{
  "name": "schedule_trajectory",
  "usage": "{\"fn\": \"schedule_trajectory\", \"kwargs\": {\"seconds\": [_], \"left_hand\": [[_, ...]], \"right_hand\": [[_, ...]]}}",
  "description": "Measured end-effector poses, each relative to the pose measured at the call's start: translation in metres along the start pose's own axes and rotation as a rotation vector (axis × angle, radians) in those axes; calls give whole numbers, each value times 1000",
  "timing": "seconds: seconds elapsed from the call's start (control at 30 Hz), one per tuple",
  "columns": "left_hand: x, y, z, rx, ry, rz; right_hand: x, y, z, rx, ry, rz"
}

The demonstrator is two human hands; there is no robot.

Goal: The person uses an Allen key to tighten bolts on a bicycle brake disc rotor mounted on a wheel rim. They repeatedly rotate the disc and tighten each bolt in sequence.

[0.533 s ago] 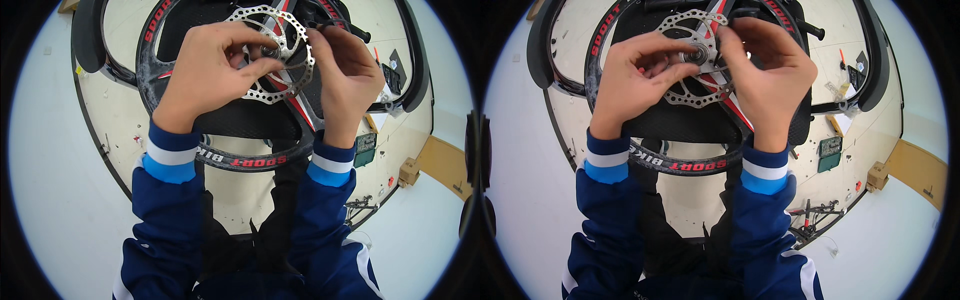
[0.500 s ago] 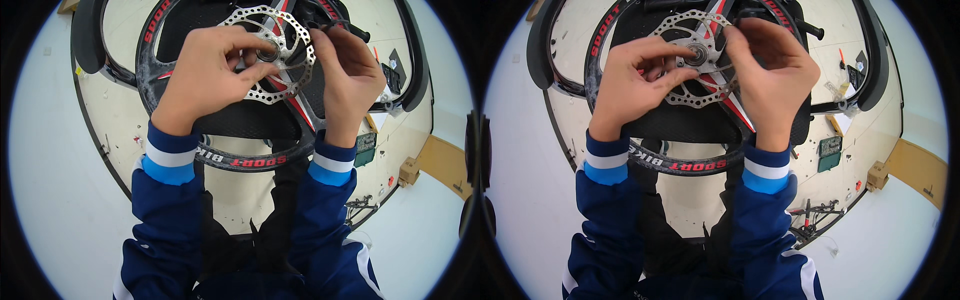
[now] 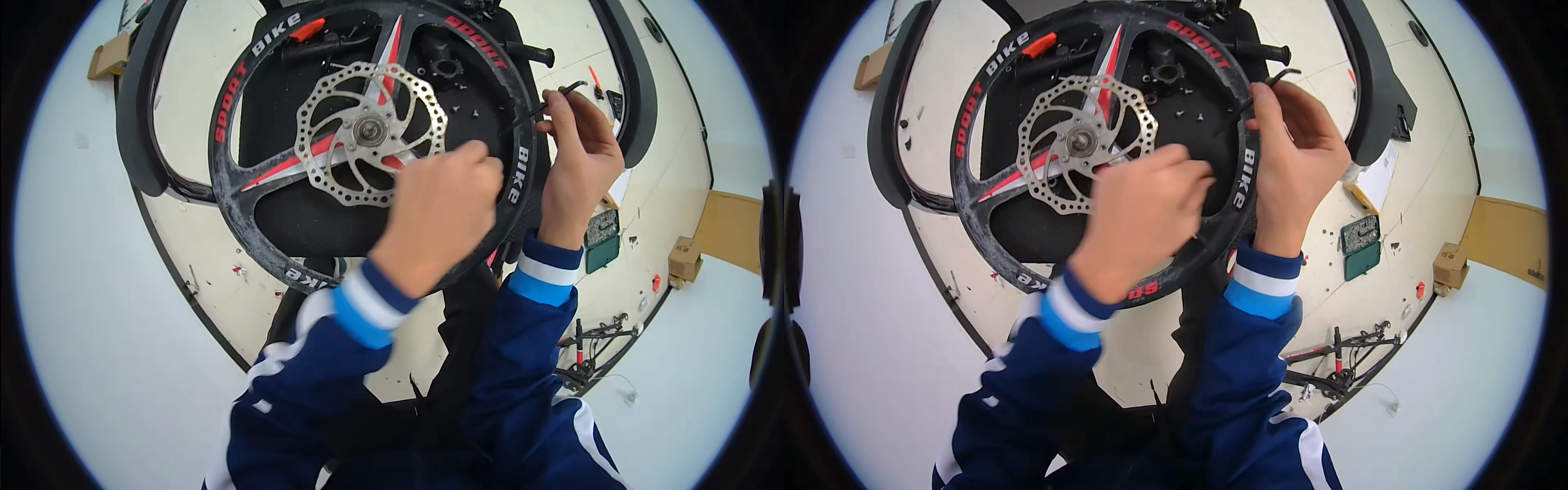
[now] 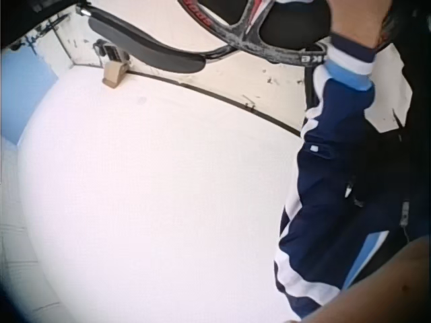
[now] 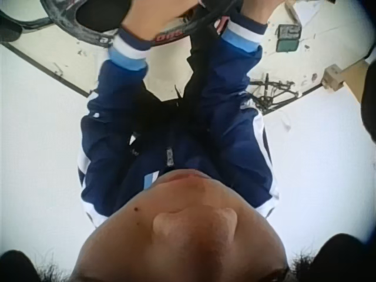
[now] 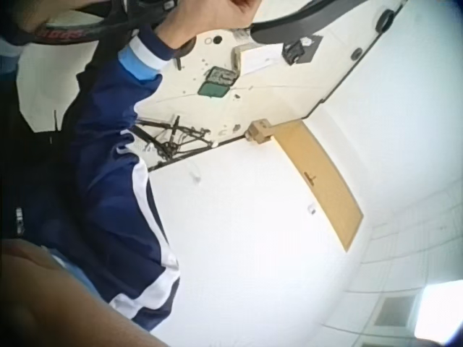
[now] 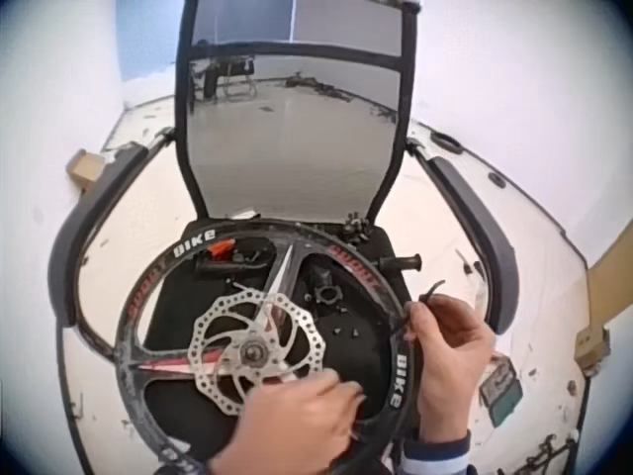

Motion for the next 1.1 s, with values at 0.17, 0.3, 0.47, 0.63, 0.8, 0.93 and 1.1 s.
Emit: {"fn": "schedule_trajectory", "kwargs": {"seconds": [0.17,0.3,0.47,0.63,0.8,0.93,1.1], "left_hand": [[-30,4,-61,-186,-17,179],[-40,-11,-72,-292,-16,253],[-40,-10,-61,-342,-102,337],[-11,8,31,132,117,121],[11,-66,111,344,221,215],[21,-88,110,439,76,259],[29,-97,101,430,55,237]], "right_hand": [[-11,-4,16,-41,61,-13],[-12,3,20,-100,55,-30],[-12,-1,15,-44,42,-18],[-7,-21,-3,-160,-38,28],[41,-37,-85,-190,-415,59],[54,-28,-107,-176,-474,37],[63,-19,-117,-42,-467,28]]}}
Point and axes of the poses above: each hand's wrist, its own x-axis away from the middle knuckle, its own z-axis out of the back of the hand, y = z × x, the point moved 3 cm from there along -x, towards the middle knuckle, and after that the axes turned 6 degrees about -z, right-handed, at the moved point
